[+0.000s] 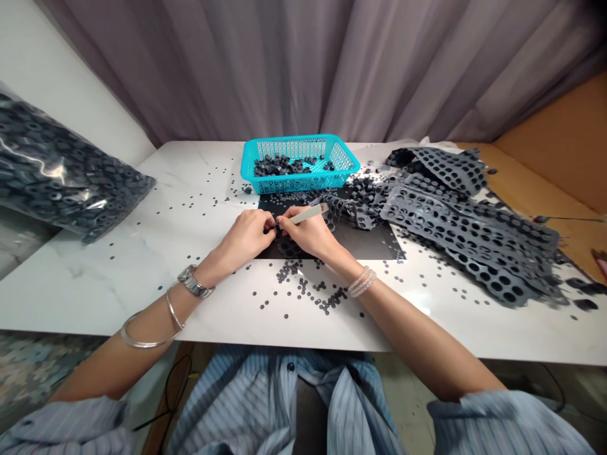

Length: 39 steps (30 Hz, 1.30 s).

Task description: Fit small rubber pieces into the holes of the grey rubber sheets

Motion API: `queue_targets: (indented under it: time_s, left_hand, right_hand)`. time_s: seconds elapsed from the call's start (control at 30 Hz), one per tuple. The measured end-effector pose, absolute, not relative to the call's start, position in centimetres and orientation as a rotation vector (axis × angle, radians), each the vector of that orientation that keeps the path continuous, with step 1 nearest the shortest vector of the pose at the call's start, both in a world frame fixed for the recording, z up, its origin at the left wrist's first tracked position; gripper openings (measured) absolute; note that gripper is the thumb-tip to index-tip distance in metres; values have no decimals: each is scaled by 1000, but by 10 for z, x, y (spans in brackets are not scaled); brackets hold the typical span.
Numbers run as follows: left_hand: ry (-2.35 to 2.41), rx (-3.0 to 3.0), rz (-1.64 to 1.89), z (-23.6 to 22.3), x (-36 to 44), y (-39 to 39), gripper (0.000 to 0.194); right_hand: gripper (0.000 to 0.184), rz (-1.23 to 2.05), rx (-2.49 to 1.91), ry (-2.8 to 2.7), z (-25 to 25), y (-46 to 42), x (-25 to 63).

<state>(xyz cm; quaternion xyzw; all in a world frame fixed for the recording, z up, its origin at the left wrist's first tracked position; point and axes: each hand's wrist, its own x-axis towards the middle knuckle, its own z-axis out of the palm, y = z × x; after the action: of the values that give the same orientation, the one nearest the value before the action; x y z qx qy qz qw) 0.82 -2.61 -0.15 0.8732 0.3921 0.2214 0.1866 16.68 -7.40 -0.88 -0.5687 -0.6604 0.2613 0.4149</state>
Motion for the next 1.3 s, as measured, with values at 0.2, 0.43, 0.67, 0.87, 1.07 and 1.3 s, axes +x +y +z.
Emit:
queue_targets:
  time_s: [0.2,0.43,0.67,0.87,1.07,1.3]
  left_hand:
    - [1131,2551,534,-4,10,-26,14]
    - [998,2384,545,12,0,-23,13]
    - [924,1550,917,40,-25,-6,20]
    - [854,1140,790,23,-21,4,15]
    - [750,939,730,18,-14,-2,5]
    - [716,842,696,16,-12,-9,10]
  right_hand:
    - [23,537,-1472,-1720,-13,-69,162]
    - [22,474,-1520,-1712,-15,-69,161]
    - [26,635,-1477,-1637,-11,-71,164]
    - [26,941,-1338,-1293,-13,-69,172]
    - [39,960,-1246,-1172,-10,-67,180]
    - [50,814,-1338,-1275,-17,-65,186]
